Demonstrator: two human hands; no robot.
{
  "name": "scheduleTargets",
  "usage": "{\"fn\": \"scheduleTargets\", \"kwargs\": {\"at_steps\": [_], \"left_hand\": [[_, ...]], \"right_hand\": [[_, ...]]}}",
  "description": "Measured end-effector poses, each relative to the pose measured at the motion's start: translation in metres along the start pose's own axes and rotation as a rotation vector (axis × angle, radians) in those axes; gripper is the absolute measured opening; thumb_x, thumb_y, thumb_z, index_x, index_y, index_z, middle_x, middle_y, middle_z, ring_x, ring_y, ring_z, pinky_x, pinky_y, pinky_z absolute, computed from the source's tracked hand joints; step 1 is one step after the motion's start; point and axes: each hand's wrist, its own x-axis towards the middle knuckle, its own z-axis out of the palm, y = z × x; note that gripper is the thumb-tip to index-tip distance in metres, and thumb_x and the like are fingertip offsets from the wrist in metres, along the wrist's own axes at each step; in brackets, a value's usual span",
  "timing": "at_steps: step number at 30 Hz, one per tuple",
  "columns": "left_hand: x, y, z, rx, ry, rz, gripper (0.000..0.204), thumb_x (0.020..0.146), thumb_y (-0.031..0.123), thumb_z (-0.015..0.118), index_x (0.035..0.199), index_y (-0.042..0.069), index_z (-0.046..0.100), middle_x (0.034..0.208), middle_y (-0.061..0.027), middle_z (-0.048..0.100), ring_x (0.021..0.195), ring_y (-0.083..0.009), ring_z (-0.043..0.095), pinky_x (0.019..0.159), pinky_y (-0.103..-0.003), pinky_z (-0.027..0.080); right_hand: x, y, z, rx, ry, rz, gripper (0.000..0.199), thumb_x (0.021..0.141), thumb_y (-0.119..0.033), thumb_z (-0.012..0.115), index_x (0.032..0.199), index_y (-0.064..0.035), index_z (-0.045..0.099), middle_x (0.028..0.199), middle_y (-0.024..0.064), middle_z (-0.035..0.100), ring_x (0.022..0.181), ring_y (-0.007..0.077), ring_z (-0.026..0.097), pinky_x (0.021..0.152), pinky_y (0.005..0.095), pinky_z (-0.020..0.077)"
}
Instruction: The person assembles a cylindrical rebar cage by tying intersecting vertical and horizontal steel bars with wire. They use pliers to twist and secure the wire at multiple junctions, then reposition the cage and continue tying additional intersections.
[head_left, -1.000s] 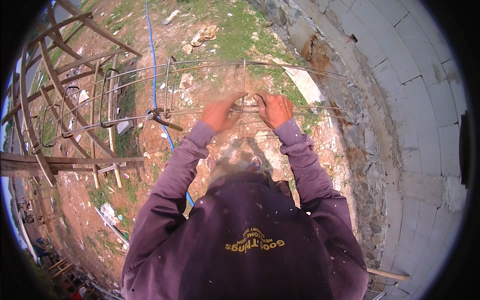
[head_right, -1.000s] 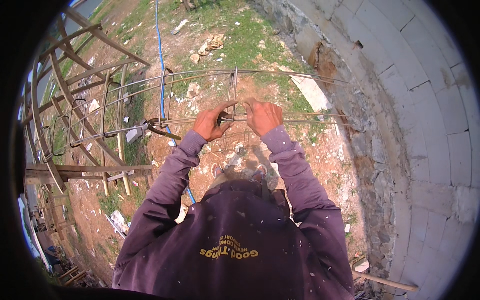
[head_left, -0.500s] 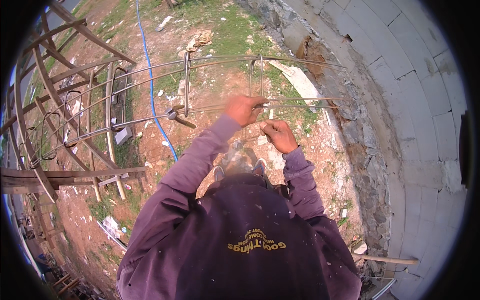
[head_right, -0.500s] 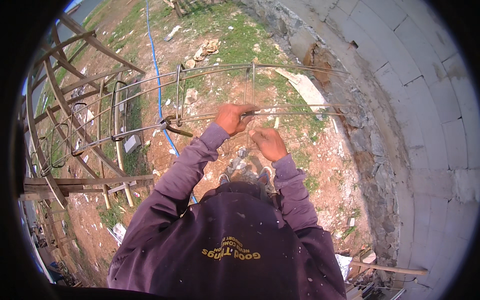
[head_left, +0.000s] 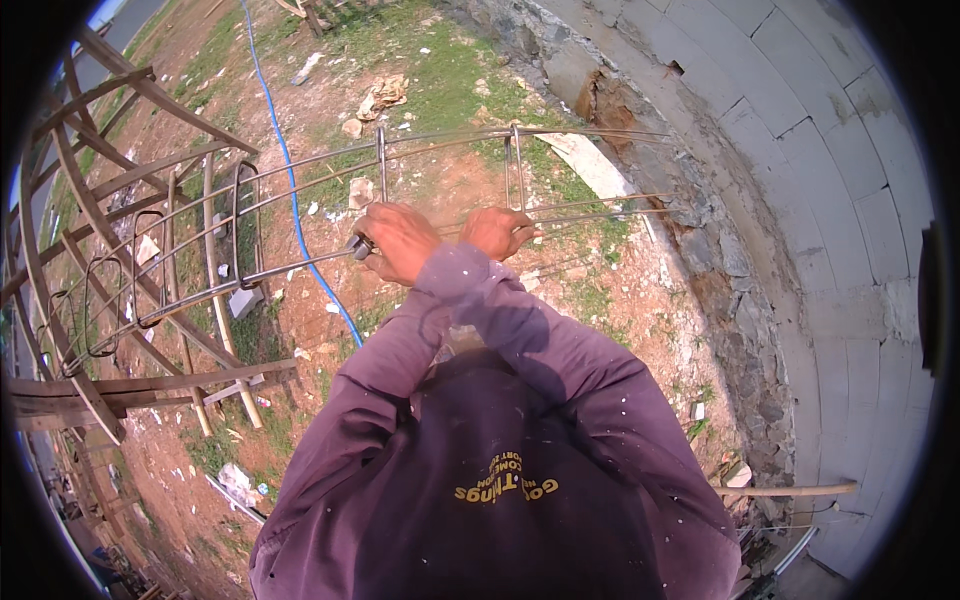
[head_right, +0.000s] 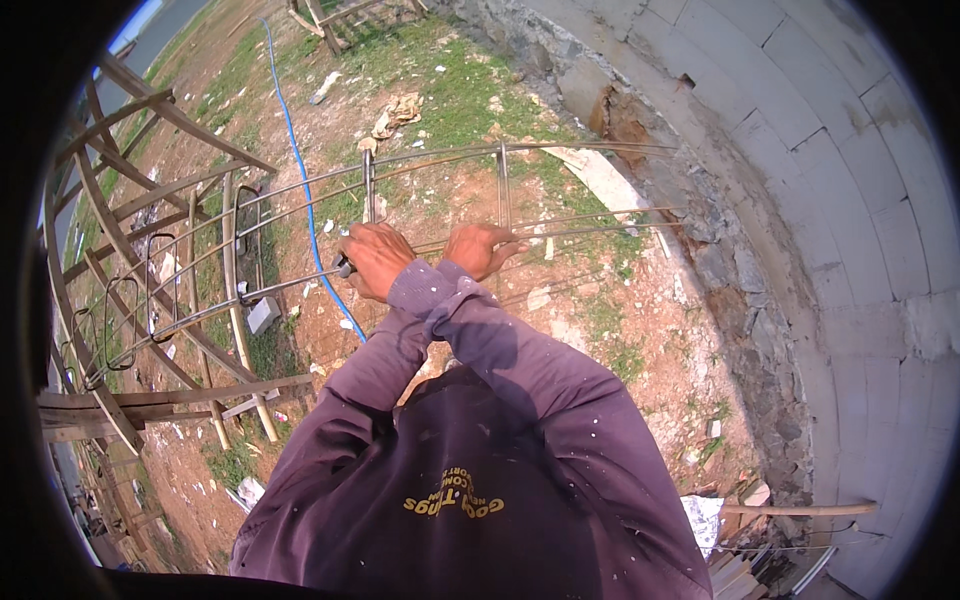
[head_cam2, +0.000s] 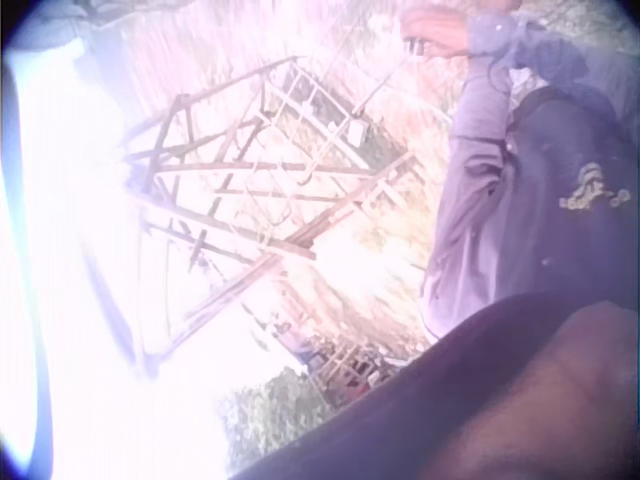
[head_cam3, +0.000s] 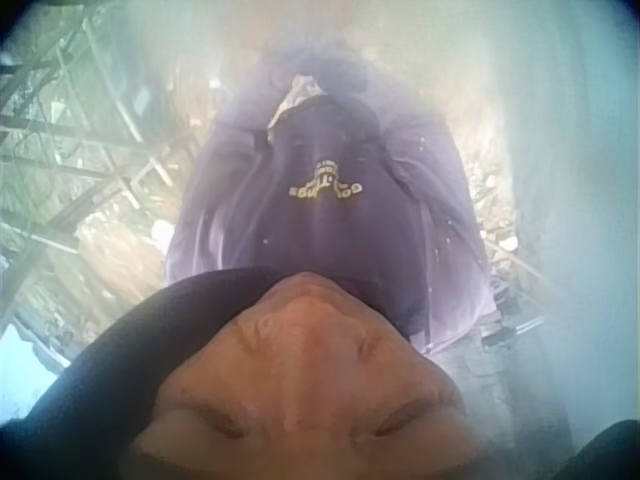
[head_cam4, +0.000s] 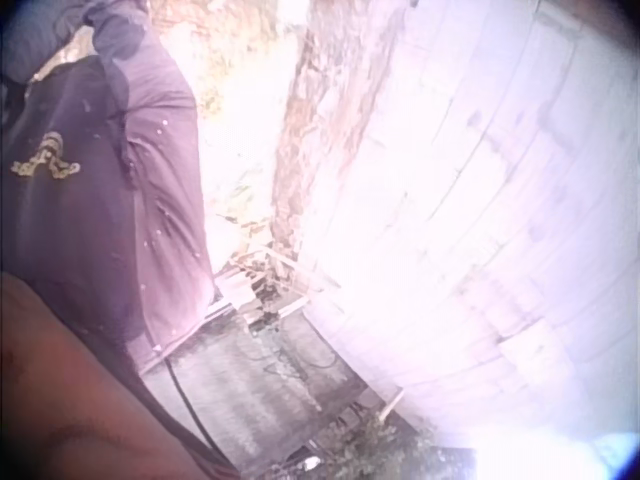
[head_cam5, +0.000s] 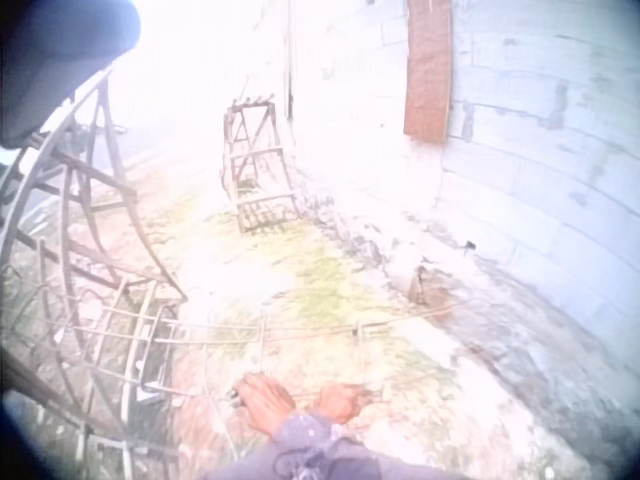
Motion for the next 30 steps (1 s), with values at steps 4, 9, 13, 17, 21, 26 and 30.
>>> {"fn": "scheduleTargets", "kwargs": {"at_steps": [4, 9, 13, 17, 21, 26, 30], "left_hand": [[-0.003, 0.003, -0.002, -0.012, 0.007, -0.010, 0.034, 0.085, 0.040, 0.071, 0.107, 0.013, 0.071, 0.085, -0.0137, 0.072, 0.076, -0.0336, 0.069, 0.067, -0.042, 0.053], [0.000, 0.010, -0.007, 0.056, -0.060, -0.075, 0.044, 0.086, 0.029, 0.070, 0.126, 0.016, 0.059, 0.095, -0.0153, 0.071, 0.085, -0.0369, 0.068, 0.073, -0.043, 0.052], [0.005, 0.014, -0.012, 0.080, 0.039, 0.022, 0.038, 0.084, 0.024, 0.069, 0.120, 0.015, 0.060, 0.095, -0.0148, 0.071, 0.089, -0.0361, 0.067, 0.073, -0.045, 0.051], [0.008, 0.020, -0.014, 0.060, 0.085, -0.080, 0.033, 0.081, 0.020, 0.070, 0.112, 0.014, 0.059, 0.092, -0.0152, 0.071, 0.085, -0.0378, 0.067, 0.069, -0.046, 0.051], [0.011, 0.023, -0.015, 0.021, -0.006, -0.220, 0.038, 0.080, 0.015, 0.070, 0.115, 0.014, 0.057, 0.086, -0.0171, 0.070, 0.079, -0.0398, 0.066, 0.067, -0.048, 0.051], [0.007, 0.025, -0.013, -0.034, -0.006, -0.230, 0.040, 0.080, 0.013, 0.070, 0.118, 0.015, 0.057, 0.083, -0.0174, 0.070, 0.076, -0.0408, 0.066, 0.067, -0.049, 0.050], [0.003, 0.027, -0.013, -0.027, 0.001, -0.198, 0.041, 0.081, 0.015, 0.070, 0.120, 0.014, 0.056, 0.076, -0.0177, 0.067, 0.072, -0.0415, 0.064, 0.064, -0.050, 0.049]], "right_hand": [[-0.004, 0.005, -0.003, 0.149, 0.252, -0.043, 0.035, 0.077, -0.024, 0.075, 0.104, -0.0040, 0.066, 0.097, 0.0135, 0.060, 0.096, 0.0321, 0.058, 0.089, 0.0431, 0.0421], [-0.003, -0.010, -0.081, 0.426, 0.474, -0.072, 0.040, 0.086, -0.034, 0.073, 0.110, -0.0017, 0.066, 0.103, 0.0143, 0.064, 0.098, 0.0281, 0.062, 0.088, 0.0399, 0.0468], [-0.005, 0.010, -0.180, 1.070, 0.778, -0.085, 0.045, 0.099, -0.039, 0.057, 0.128, -0.0047, 0.054, 0.113, 0.0152, 0.065, 0.107, 0.0291, 0.064, 0.090, 0.0432, 0.0530], [-0.031, 0.031, -0.221, 1.034, 0.572, 0.132, 0.043, 0.101, -0.028, 0.056, 0.137, -0.0090, 0.041, 0.086, 0.0095, 0.062, 0.072, 0.0196, 0.064, 0.064, 0.0387, 0.0562], [-0.078, 0.093, -0.244, 0.646, -0.227, 0.785, 0.041, 0.095, -0.004, 0.051, 0.135, -0.0066, 0.045, 0.081, 0.0054, 0.059, 0.063, 0.0119, 0.058, 0.055, 0.0302, 0.0525], [-0.126, 0.181, -0.227, 0.427, -0.691, 0.829, 0.052, 0.087, -0.002, 0.048, 0.139, -0.0046, 0.044, 0.090, 0.0086, 0.067, 0.076, 0.0161, 0.064, 0.066, 0.0313, 0.0533], [-0.128, 0.193, -0.207, 0.175, -0.919, 0.684, 0.054, 0.086, -0.002, 0.049, 0.140, -0.0036, 0.041, 0.091, 0.0122, 0.067, 0.081, 0.0206, 0.065, 0.073, 0.0355, 0.0528]]}}
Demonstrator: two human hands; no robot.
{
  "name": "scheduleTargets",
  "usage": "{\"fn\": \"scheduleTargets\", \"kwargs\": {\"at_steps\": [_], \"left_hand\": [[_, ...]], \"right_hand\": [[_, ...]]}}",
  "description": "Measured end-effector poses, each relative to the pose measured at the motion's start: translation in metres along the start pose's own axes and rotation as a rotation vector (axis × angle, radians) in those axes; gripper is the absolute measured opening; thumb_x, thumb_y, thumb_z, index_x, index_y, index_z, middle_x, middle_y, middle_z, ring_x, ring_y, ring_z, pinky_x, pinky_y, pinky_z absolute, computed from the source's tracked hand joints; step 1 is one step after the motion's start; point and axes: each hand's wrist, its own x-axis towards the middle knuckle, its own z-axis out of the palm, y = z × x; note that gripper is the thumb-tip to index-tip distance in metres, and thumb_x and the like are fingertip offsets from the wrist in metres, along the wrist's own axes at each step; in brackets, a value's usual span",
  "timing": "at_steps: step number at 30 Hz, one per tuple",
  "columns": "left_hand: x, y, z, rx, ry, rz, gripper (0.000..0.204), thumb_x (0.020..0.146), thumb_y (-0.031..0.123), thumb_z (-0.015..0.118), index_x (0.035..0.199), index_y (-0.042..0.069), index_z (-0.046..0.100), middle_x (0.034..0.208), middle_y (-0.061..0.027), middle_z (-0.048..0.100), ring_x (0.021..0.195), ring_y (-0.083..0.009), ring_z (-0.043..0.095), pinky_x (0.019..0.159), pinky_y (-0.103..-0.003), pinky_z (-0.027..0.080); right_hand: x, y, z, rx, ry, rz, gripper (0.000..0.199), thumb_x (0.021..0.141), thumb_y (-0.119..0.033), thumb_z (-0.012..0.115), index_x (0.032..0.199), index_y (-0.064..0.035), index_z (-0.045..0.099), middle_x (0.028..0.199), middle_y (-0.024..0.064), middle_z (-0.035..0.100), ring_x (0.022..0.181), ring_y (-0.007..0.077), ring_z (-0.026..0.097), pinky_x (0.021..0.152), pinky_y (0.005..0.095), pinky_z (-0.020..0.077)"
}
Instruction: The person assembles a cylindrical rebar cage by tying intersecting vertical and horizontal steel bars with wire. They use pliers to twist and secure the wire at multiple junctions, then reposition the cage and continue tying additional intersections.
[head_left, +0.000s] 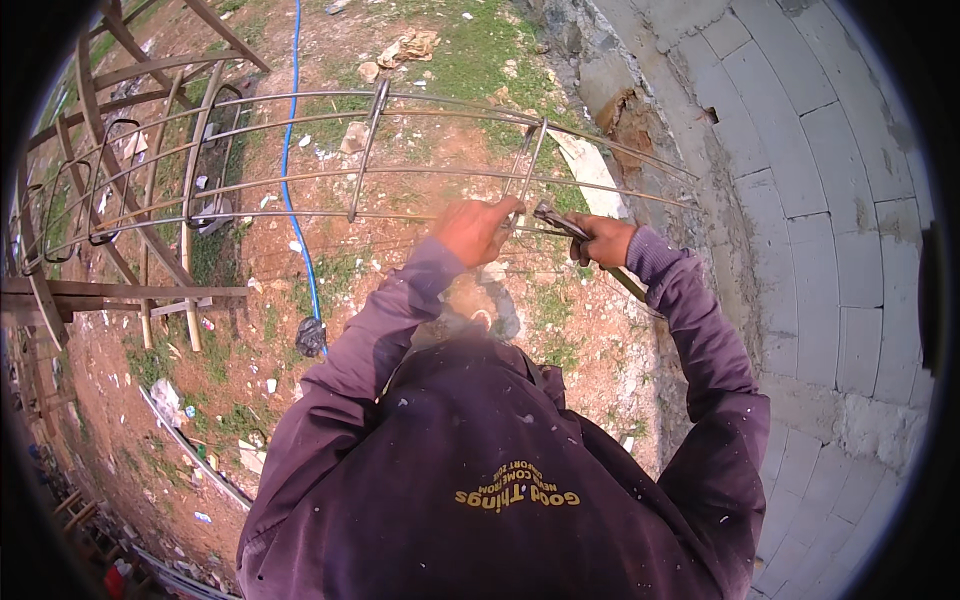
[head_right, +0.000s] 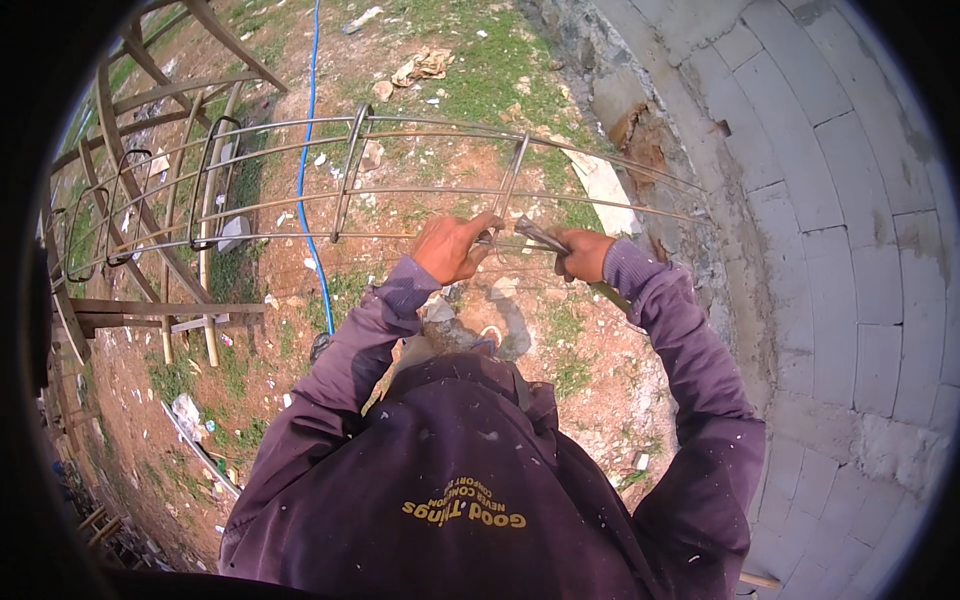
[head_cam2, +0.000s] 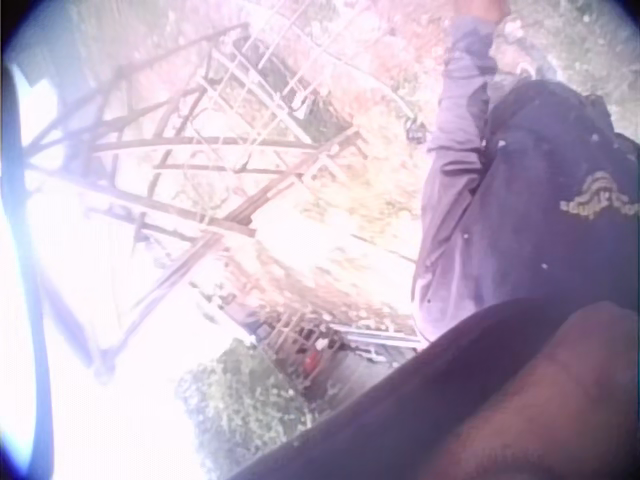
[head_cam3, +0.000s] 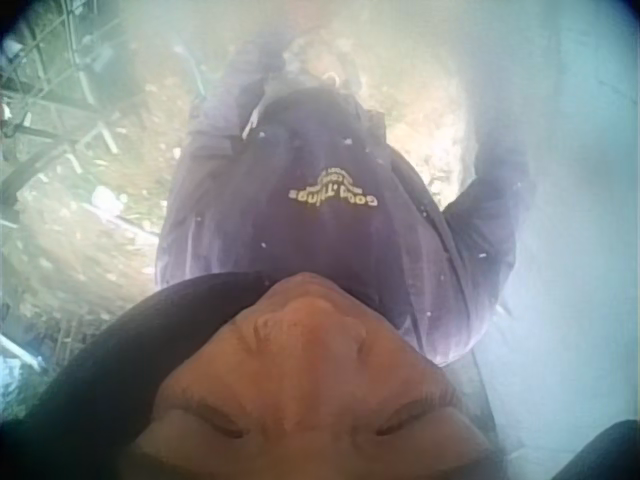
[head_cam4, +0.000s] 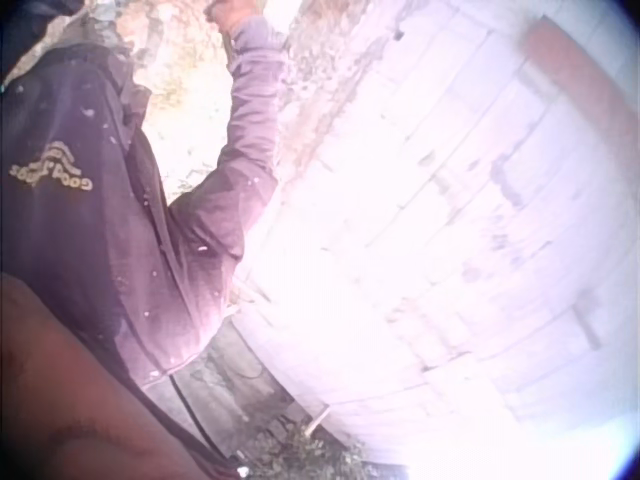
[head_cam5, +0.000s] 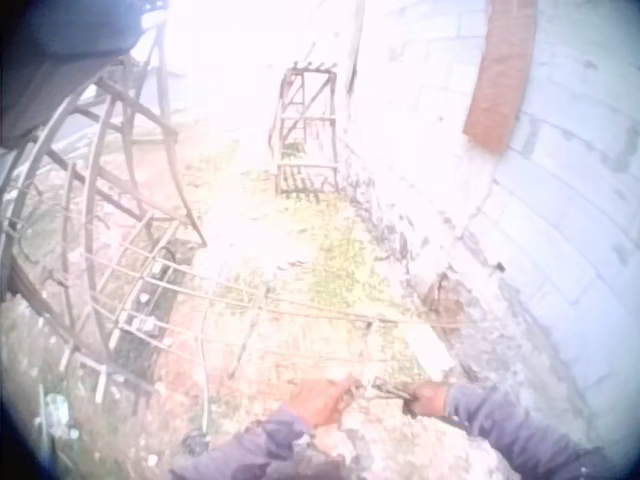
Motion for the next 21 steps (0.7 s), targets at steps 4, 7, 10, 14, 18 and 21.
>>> {"fn": "scheduleTargets", "kwargs": {"at_steps": [4, 7, 10, 14, 18, 21], "left_hand": [[0.000, 0.000, -0.006, -0.013, -0.007, 0.041, 0.045, 0.081, 0.016, 0.070, 0.123, 0.015, 0.055, 0.068, -0.0180, 0.063, 0.068, -0.0418, 0.063, 0.061, -0.051, 0.047], [0.002, -0.003, -0.009, -0.032, -0.007, 0.075, 0.046, 0.082, 0.015, 0.068, 0.126, 0.015, 0.053, 0.066, -0.0181, 0.062, 0.068, -0.0421, 0.063, 0.061, -0.051, 0.047], [0.005, -0.008, -0.009, -0.079, -0.074, 0.069, 0.046, 0.081, 0.012, 0.066, 0.126, 0.015, 0.054, 0.067, -0.0190, 0.062, 0.069, -0.0428, 0.062, 0.061, -0.052, 0.047], [0.007, -0.015, -0.004, -0.088, -0.054, 0.094, 0.048, 0.078, 0.008, 0.064, 0.125, 0.014, 0.055, 0.069, -0.0194, 0.063, 0.071, -0.0424, 0.064, 0.062, -0.052, 0.048], [0.012, -0.018, -0.001, -0.072, -0.024, 0.079, 0.046, 0.075, 0.007, 0.063, 0.120, 0.012, 0.056, 0.069, -0.0196, 0.063, 0.071, -0.0422, 0.065, 0.062, -0.053, 0.049], [0.018, -0.017, 0.007, -0.123, 0.033, -0.022, 0.037, 0.075, 0.013, 0.063, 0.111, 0.005, 0.056, 0.065, -0.0222, 0.062, 0.064, -0.0446, 0.063, 0.060, -0.053, 0.049]], "right_hand": [[-0.002, -0.030, 0.017, -0.445, 0.059, 0.027, 0.061, 0.084, -0.005, 0.053, 0.142, 0.0025, 0.035, 0.092, 0.0247, 0.064, 0.087, 0.0411, 0.063, 0.079, 0.0460, 0.0503], [-0.007, -0.047, 0.024, -0.449, 0.050, 0.053, 0.059, 0.082, -0.003, 0.053, 0.139, 0.0029, 0.038, 0.092, 0.0260, 0.064, 0.089, 0.0422, 0.063, 0.079, 0.0484, 0.0495], [-0.006, -0.055, 0.033, -0.500, 0.088, 0.056, 0.050, 0.081, -0.004, 0.056, 0.128, 0.0009, 0.044, 0.095, 0.0270, 0.064, 0.092, 0.0437, 0.063, 0.080, 0.0496, 0.0494], [-0.006, -0.055, 0.046, -0.560, 0.227, 0.040, 0.033, 0.086, -0.010, 0.056, 0.116, 0.0019, 0.049, 0.089, 0.0263, 0.065, 0.091, 0.0434, 0.063, 0.079, 0.0512, 0.0494], [-0.008, -0.051, 0.061, -0.551, 0.412, 0.005, 0.020, 0.093, -0.015, 0.053, 0.103, 0.0017, 0.055, 0.077, 0.0252, 0.064, 0.077, 0.0444, 0.063, 0.071, 0.0524, 0.0492], [-0.002, -0.049, 0.073, -0.457, 0.528, -0.013, 0.026, 0.094, -0.023, 0.057, 0.104, 0.0012, 0.058, 0.074, 0.0280, 0.063, 0.074, 0.0477, 0.062, 0.067, 0.0533, 0.0480]]}}
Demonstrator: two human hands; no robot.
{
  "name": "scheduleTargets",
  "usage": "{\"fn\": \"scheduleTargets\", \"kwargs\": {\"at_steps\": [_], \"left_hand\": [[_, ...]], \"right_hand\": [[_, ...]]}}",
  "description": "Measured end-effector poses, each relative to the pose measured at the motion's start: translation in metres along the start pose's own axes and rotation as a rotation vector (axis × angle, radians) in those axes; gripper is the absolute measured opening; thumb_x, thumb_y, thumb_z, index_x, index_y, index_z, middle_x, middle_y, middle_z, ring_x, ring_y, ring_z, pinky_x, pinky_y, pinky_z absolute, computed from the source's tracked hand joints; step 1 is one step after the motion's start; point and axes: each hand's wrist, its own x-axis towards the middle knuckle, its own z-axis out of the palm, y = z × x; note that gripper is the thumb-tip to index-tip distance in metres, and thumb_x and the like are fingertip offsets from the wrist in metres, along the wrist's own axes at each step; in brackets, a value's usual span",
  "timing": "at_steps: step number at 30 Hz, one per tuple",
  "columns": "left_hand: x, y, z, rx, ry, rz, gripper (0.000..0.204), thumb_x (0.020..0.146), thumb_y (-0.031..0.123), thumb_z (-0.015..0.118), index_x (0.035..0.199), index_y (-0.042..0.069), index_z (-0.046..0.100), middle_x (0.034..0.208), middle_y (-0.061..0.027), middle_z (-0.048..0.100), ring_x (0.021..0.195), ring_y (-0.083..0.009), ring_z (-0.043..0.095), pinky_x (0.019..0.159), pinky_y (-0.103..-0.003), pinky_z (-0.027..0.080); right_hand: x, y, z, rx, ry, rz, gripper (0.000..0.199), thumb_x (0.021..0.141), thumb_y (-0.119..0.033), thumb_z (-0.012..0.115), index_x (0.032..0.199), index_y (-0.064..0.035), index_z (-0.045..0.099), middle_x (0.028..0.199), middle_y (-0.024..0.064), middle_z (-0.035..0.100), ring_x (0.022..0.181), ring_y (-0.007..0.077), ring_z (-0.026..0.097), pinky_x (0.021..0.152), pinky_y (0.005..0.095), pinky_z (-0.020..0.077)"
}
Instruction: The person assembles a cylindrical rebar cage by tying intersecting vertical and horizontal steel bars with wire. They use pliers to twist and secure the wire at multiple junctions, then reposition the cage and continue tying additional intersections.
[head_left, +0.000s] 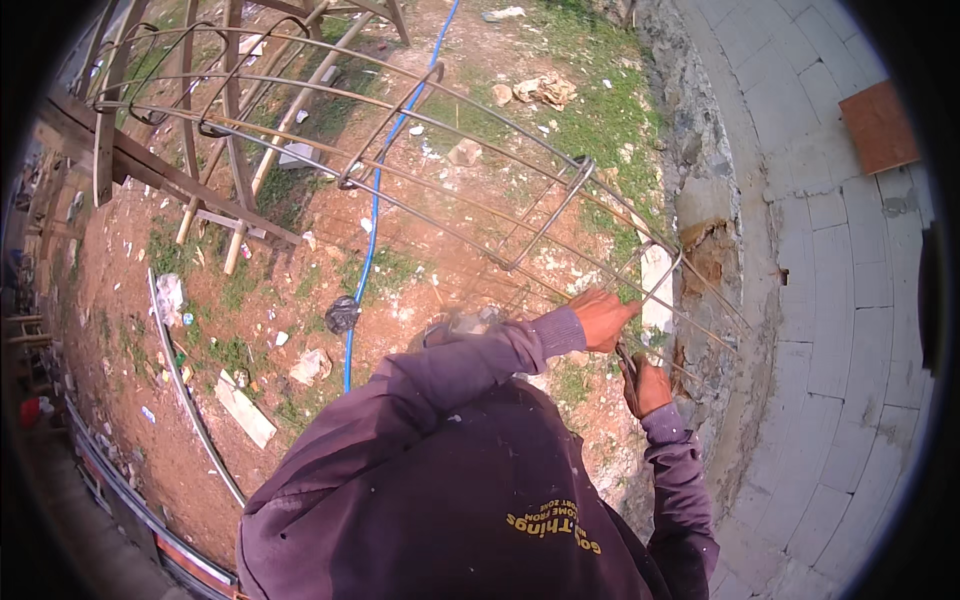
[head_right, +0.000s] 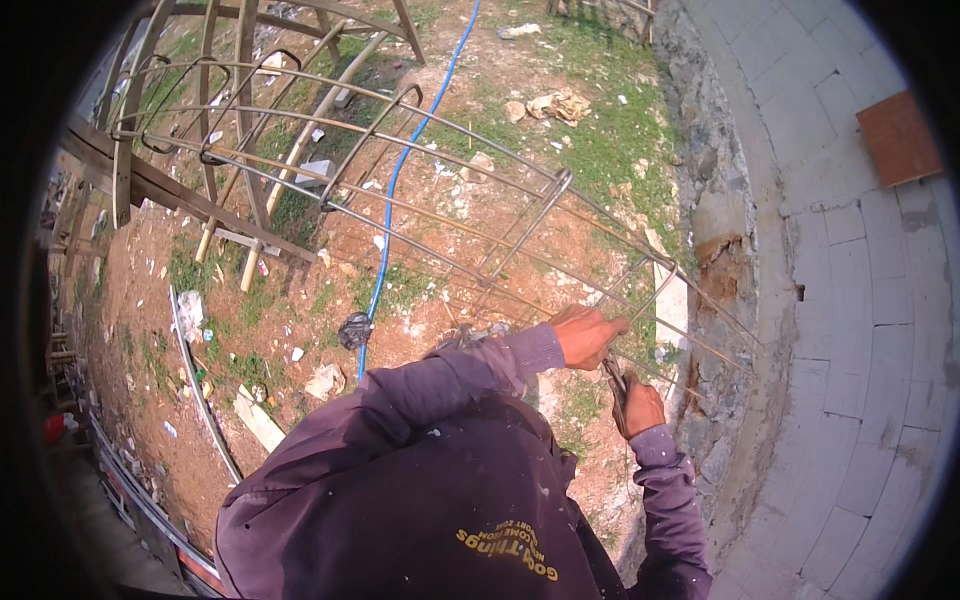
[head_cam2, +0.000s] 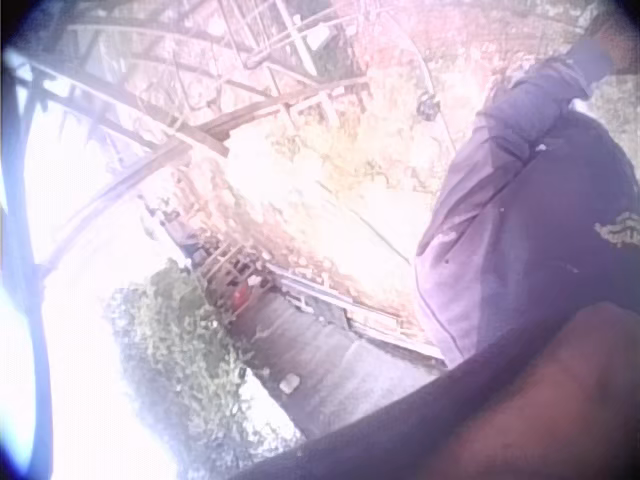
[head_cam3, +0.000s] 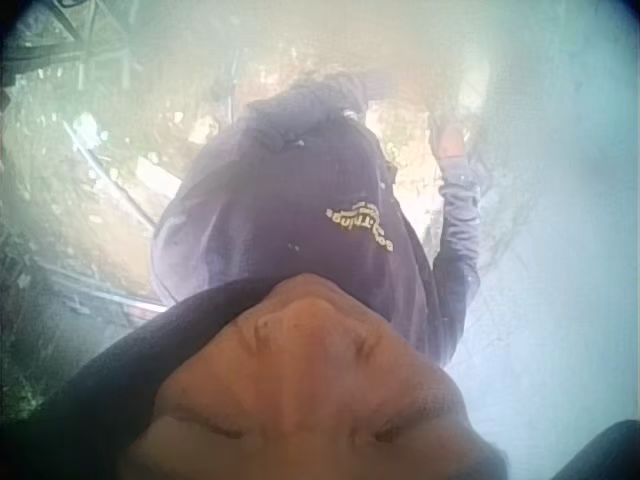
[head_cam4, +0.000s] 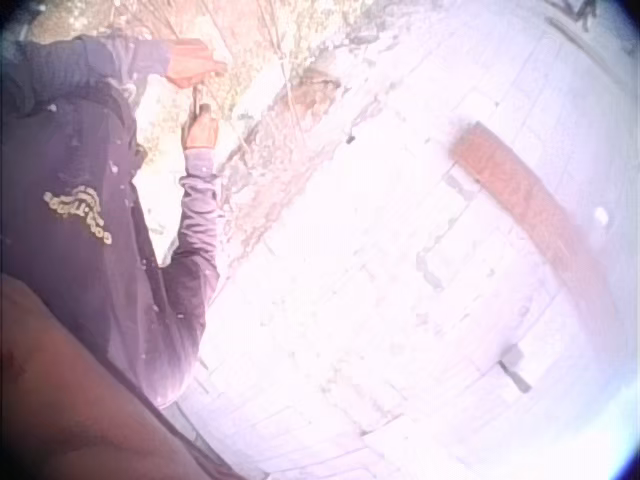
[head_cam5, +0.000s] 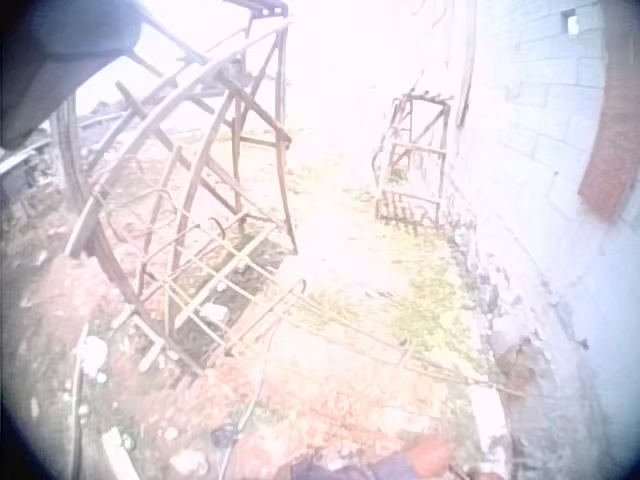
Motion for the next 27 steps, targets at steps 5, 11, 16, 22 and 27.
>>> {"fn": "scheduleTargets", "kwargs": {"at_steps": [5, 11, 16, 22, 27], "left_hand": [[0.028, -0.016, 0.039, -0.057, -0.061, -0.253, 0.038, 0.074, 0.033, 0.070, 0.081, -0.003, 0.066, 0.080, -0.0259, 0.065, 0.086, -0.0396, 0.066, 0.077, -0.047, 0.052], [0.043, -0.047, 0.078, 0.031, -0.031, -0.317, 0.023, 0.063, 0.018, 0.069, 0.070, -0.003, 0.071, 0.073, -0.0225, 0.067, 0.076, -0.0363, 0.069, 0.069, -0.043, 0.055], [0.034, -0.040, 0.065, -0.065, -0.094, -0.386, 0.028, 0.066, 0.018, 0.067, 0.078, -0.007, 0.073, 0.081, -0.0252, 0.069, 0.083, -0.0350, 0.071, 0.073, -0.045, 0.055], [0.040, -0.045, 0.060, -0.286, -0.078, -0.351, 0.024, 0.070, 0.009, 0.068, 0.084, -0.010, 0.070, 0.083, -0.0188, 0.072, 0.082, -0.0331, 0.071, 0.072, -0.042, 0.056], [0.057, -0.070, 0.095, -0.288, -0.030, -0.374, 0.016, 0.071, 0.006, 0.068, 0.080, -0.007, 0.070, 0.082, -0.0175, 0.073, 0.079, -0.0306, 0.071, 0.069, -0.041, 0.057]], "right_hand": [[0.011, -0.003, 0.037, 0.830, -0.260, 0.225, 0.036, 0.102, -0.030, 0.051, 0.082, -0.0001, 0.056, 0.054, 0.0091, 0.055, 0.042, 0.0190, 0.056, 0.041, 0.0326, 0.0454], [0.024, 0.024, 0.084, 1.292, -0.437, 0.424, 0.044, 0.103, -0.039, 0.046, 0.084, -0.0010, 0.056, 0.058, 0.0132, 0.057, 0.045, 0.0255, 0.054, 0.044, 0.0345, 0.0441], [0.023, 0.054, 0.120, 2.182, -1.085, 0.079, 0.049, 0.100, -0.048, 0.047, 0.101, -0.0003, 0.059, 0.076, 0.0162, 0.064, 0.064, 0.0263, 0.062, 0.059, 0.0335, 0.0499], [0.010, 0.049, 0.134, 1.691, -0.469, 0.428, 0.048, 0.097, -0.043, 0.055, 0.112, 0.0028, 0.054, 0.090, 0.0201, 0.062, 0.079, 0.0315, 0.061, 0.070, 0.0373, 0.0490], [-0.012, 0.028, 0.134, 1.164, -0.089, 0.403, 0.053, 0.094, -0.039, 0.061, 0.120, 0.0053, 0.051, 0.101, 0.0234, 0.061, 0.091, 0.0359, 0.060, 0.078, 0.0404, 0.0482]]}}
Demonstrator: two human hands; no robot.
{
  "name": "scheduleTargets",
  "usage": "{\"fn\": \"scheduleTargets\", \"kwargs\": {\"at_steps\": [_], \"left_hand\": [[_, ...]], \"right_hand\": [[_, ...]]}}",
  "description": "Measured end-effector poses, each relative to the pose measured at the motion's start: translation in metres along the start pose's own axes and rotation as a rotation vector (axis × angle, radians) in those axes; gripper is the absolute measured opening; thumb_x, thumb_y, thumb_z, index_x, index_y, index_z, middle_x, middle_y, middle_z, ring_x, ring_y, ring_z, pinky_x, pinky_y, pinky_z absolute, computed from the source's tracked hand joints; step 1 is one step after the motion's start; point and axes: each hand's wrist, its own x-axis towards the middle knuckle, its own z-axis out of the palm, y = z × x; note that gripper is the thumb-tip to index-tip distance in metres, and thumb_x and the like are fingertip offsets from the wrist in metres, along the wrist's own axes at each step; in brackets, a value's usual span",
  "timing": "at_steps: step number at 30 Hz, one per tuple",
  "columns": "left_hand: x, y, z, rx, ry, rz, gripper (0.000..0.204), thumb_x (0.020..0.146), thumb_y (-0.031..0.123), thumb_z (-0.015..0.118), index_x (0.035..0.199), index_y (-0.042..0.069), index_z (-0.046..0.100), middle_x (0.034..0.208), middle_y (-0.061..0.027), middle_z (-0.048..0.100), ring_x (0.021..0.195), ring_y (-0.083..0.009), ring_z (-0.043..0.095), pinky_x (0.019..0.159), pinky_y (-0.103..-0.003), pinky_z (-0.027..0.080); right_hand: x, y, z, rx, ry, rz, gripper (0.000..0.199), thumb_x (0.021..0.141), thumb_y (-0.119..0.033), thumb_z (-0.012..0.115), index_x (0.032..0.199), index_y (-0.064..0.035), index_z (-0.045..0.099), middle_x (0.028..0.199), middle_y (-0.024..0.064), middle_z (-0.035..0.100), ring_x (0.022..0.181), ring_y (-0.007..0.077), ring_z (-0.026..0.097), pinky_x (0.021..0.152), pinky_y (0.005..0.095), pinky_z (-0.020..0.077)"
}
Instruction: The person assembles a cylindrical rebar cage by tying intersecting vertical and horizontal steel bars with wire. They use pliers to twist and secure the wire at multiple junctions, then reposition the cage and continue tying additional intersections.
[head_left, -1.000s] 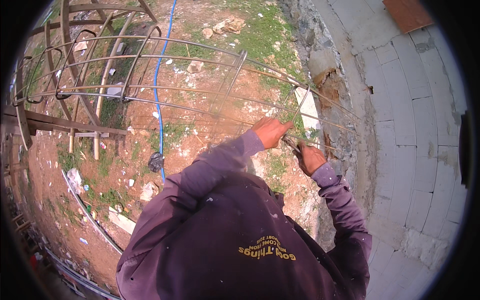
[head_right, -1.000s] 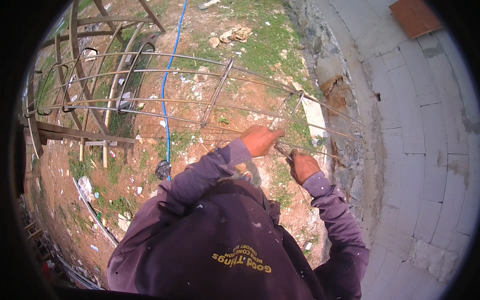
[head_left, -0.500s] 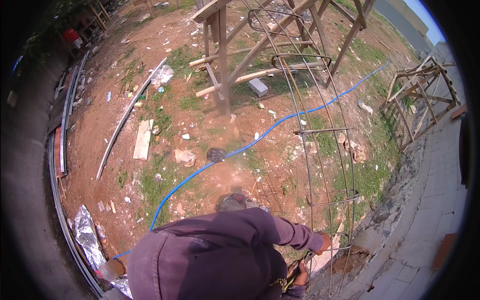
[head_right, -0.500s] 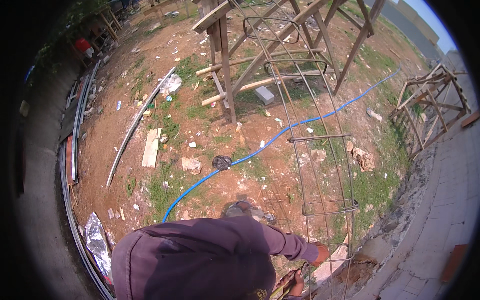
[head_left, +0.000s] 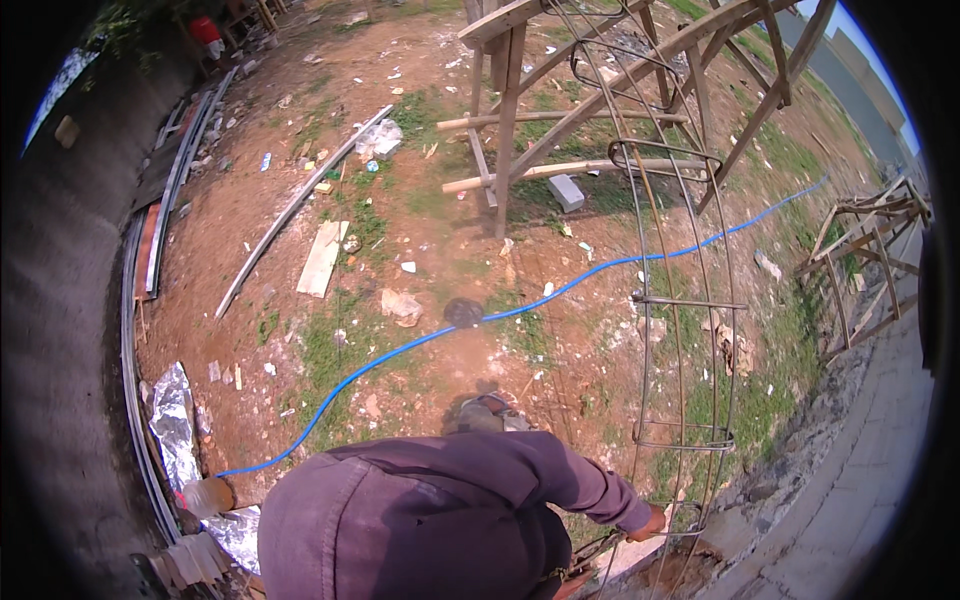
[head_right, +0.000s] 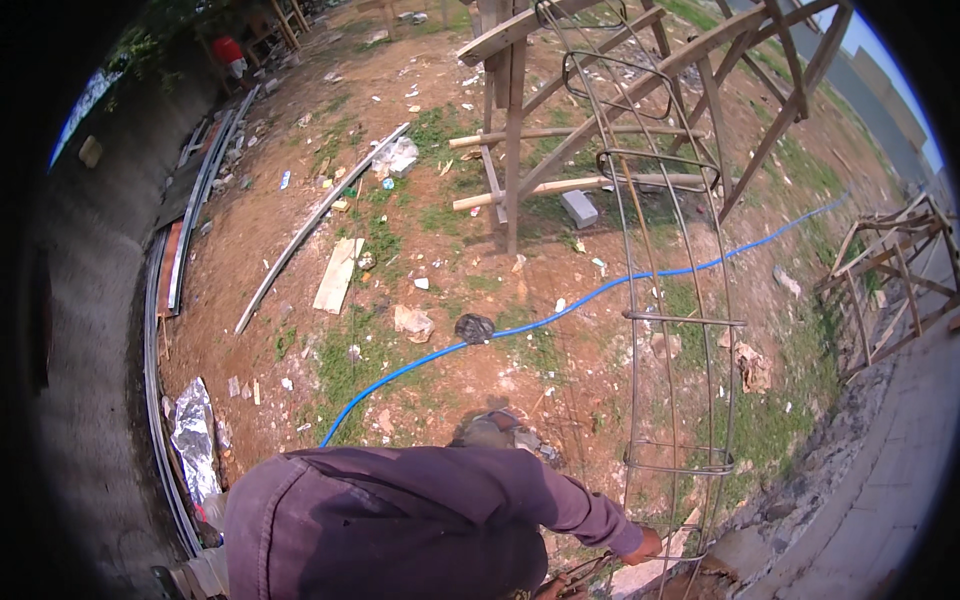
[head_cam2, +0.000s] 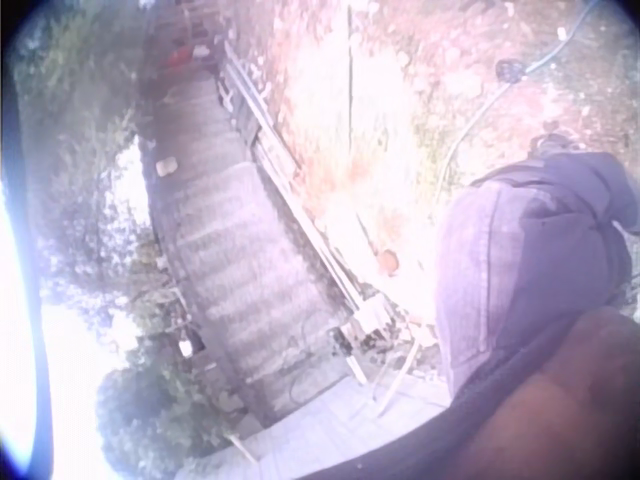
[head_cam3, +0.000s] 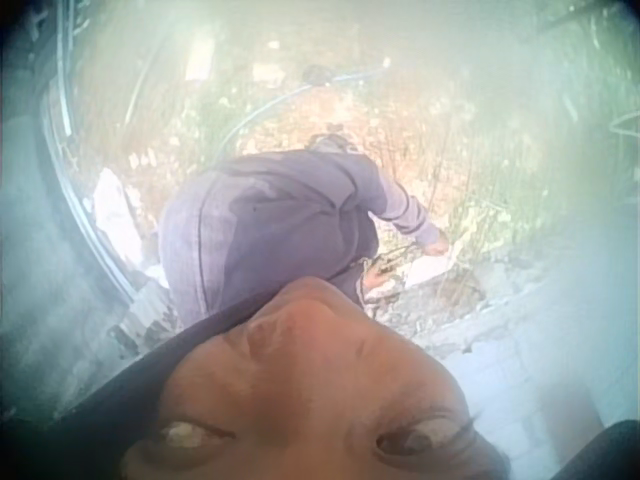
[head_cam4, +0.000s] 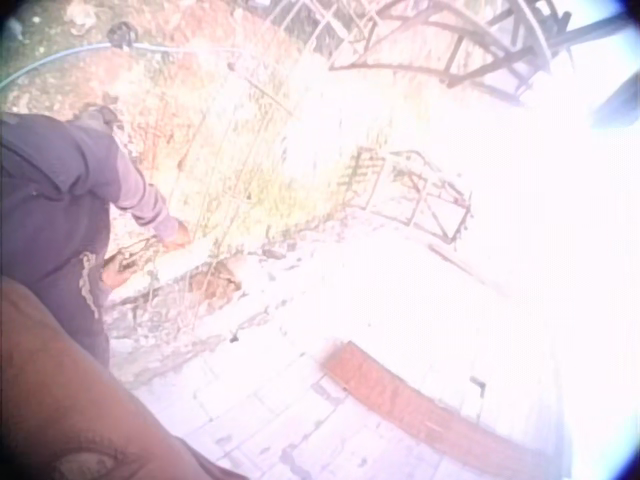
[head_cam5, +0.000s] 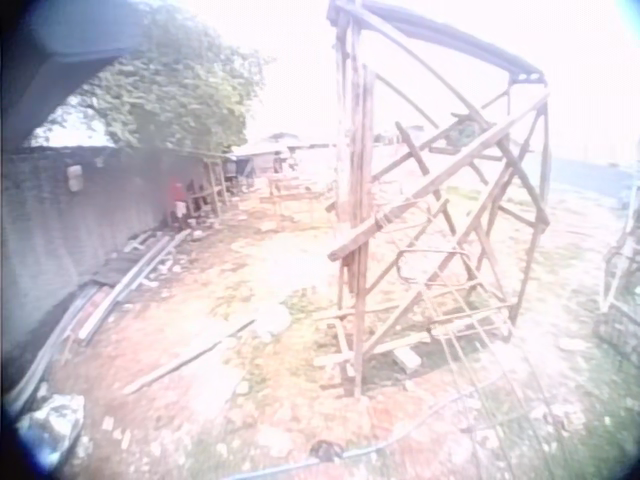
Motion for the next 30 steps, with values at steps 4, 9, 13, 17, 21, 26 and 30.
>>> {"fn": "scheduleTargets", "kwargs": {"at_steps": [4, 9, 13, 17, 21, 26, 30], "left_hand": [[0.004, -0.004, 0.008, 0.034, 0.038, 0.052, 0.015, 0.072, 0.008, 0.069, 0.079, -0.004, 0.070, 0.078, -0.0169, 0.072, 0.074, -0.0309, 0.071, 0.065, -0.042, 0.057], [-0.024, 0.010, -0.013, -0.115, 0.100, 0.125, 0.016, 0.073, 0.009, 0.062, 0.083, -0.003, 0.066, 0.085, -0.0245, 0.067, 0.084, -0.0418, 0.067, 0.074, -0.047, 0.054], [-0.038, 0.014, -0.026, -0.137, 0.017, 0.053, 0.015, 0.070, 0.009, 0.063, 0.084, 0.002, 0.063, 0.085, -0.0241, 0.066, 0.084, -0.0419, 0.065, 0.075, -0.048, 0.051], [-0.040, 0.013, -0.028, -0.172, -0.085, -0.003, 0.023, 0.073, 0.015, 0.073, 0.091, 0.004, 0.065, 0.085, -0.0191, 0.068, 0.084, -0.0358, 0.068, 0.076, -0.044, 0.053], [-0.043, 0.014, -0.032, -0.246, -0.175, -0.094, 0.029, 0.075, 0.016, 0.071, 0.101, 0.005, 0.066, 0.089, -0.0188, 0.070, 0.090, -0.0380, 0.068, 0.083, -0.043, 0.053], [-0.047, 0.016, -0.032, -0.362, -0.274, -0.129, 0.021, 0.091, 0.013, 0.065, 0.104, -0.004, 0.061, 0.084, -0.0170, 0.071, 0.075, -0.0222, 0.072, 0.068, -0.037, 0.055], [-0.051, 0.008, -0.024, -0.278, -0.196, -0.088, 0.025, 0.093, 0.012, 0.063, 0.110, -0.006, 0.061, 0.087, -0.0198, 0.070, 0.076, -0.0234, 0.072, 0.068, -0.038, 0.055]], "right_hand": [[-0.022, 0.000, 0.018, -0.299, 0.187, -0.217, 0.059, 0.092, -0.036, 0.066, 0.127, 0.0074, 0.048, 0.110, 0.0260, 0.060, 0.101, 0.0394, 0.059, 0.085, 0.0428, 0.0476], [-0.053, -0.018, 0.037, -0.606, 0.335, -0.318, 0.067, 0.091, -0.034, 0.068, 0.136, 0.0090, 0.044, 0.126, 0.0316, 0.054, 0.116, 0.0425, 0.056, 0.095, 0.0466, 0.0454], [-0.069, -0.031, 0.040, -0.954, 0.449, -0.224, 0.059, 0.099, -0.038, 0.052, 0.142, 0.0007, 0.043, 0.127, 0.0312, 0.053, 0.116, 0.0469, 0.052, 0.097, 0.0499, 0.0419], [-0.069, -0.033, 0.050, -0.754, 0.383, -0.125, 0.035, 0.100, -0.031, 0.052, 0.115, 0.0015, 0.054, 0.074, 0.0193, 0.066, 0.066, 0.0390, 0.066, 0.063, 0.0467, 0.0525], [-0.072, -0.054, 0.034, -0.237, 0.156, 0.108, 0.044, 0.102, -0.042, 0.049, 0.101, 0.0015, 0.056, 0.065, 0.0107, 0.062, 0.050, 0.0189, 0.062, 0.046, 0.0333, 0.0484], [-0.055, -0.122, -0.019, -0.490, -0.149, 0.378, 0.055, 0.102, -0.051, 0.043, 0.095, 0.0023, 0.058, 0.065, 0.0103, 0.062, 0.048, 0.0184, 0.061, 0.047, 0.0334, 0.0511], [-0.010, -0.187, -0.045, -0.749, -0.442, 0.566, 0.065, 0.098, -0.059, 0.045, 0.083, 0.0024, 0.060, 0.064, 0.0109, 0.063, 0.051, 0.0200, 0.064, 0.050, 0.0349, 0.0541]]}}
